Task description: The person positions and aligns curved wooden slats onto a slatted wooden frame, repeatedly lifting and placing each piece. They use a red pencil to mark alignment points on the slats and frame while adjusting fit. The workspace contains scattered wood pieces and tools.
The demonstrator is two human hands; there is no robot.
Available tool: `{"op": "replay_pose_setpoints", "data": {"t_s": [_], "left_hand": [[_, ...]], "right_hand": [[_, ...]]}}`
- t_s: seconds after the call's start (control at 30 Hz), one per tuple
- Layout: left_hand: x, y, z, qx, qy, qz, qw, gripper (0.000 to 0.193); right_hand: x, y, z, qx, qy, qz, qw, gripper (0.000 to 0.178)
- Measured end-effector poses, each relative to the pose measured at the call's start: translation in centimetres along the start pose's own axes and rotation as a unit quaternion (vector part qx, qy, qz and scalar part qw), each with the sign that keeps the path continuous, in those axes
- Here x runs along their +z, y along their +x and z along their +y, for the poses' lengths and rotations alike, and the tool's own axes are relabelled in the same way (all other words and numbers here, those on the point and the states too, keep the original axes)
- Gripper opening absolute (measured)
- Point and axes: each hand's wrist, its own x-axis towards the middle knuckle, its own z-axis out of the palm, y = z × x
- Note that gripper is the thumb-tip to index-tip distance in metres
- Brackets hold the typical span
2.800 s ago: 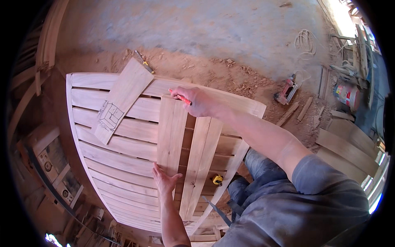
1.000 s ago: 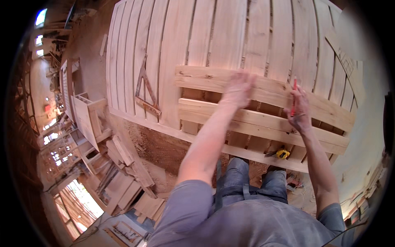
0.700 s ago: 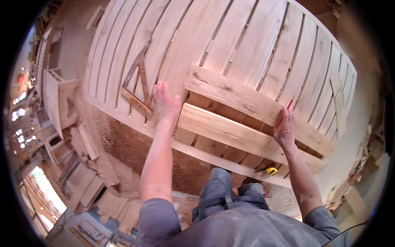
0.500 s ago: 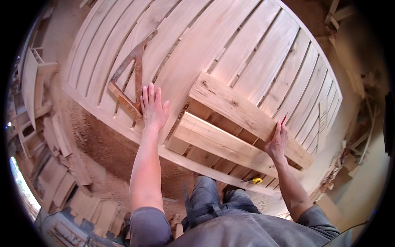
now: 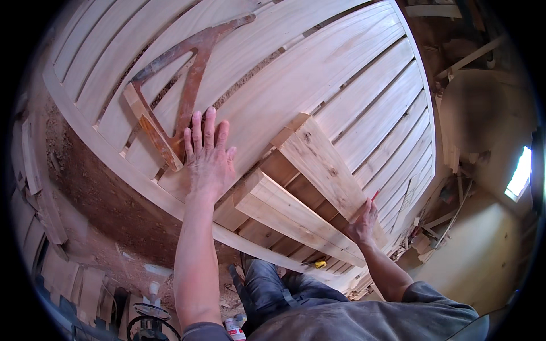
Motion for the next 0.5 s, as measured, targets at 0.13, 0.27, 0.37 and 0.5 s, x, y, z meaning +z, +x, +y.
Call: {"op": "replay_pose_setpoints", "data": {"t_s": [0.13, 0.27, 0.37, 0.5], "left_hand": [[0.04, 0.05, -0.08, -0.004, -0.021, -0.002, 1.0, 0.069], [-0.06, 0.1, 0.05, -0.006, -0.026, 0.0, 1.0, 0.069], [0.04, 0.11, 0.01, -0.002, -0.026, 0.005, 1.0, 0.069], [0.24, 0.07, -0.06, 0.006, -0.021, 0.016, 1.0, 0.069]], "right_hand": [[0.01, 0.1, 0.07, -0.002, -0.002, -0.007, 1.0, 0.087], [0.24, 0.18, 0.2, 0.004, 0.003, -0.008, 1.0, 0.086], [0.2, 0.18, 0.2, 0.002, -0.007, -0.008, 1.0, 0.086], [-0.09, 0.35, -0.08, -0.01, -0.007, -0.005, 1.0, 0.085]]}}
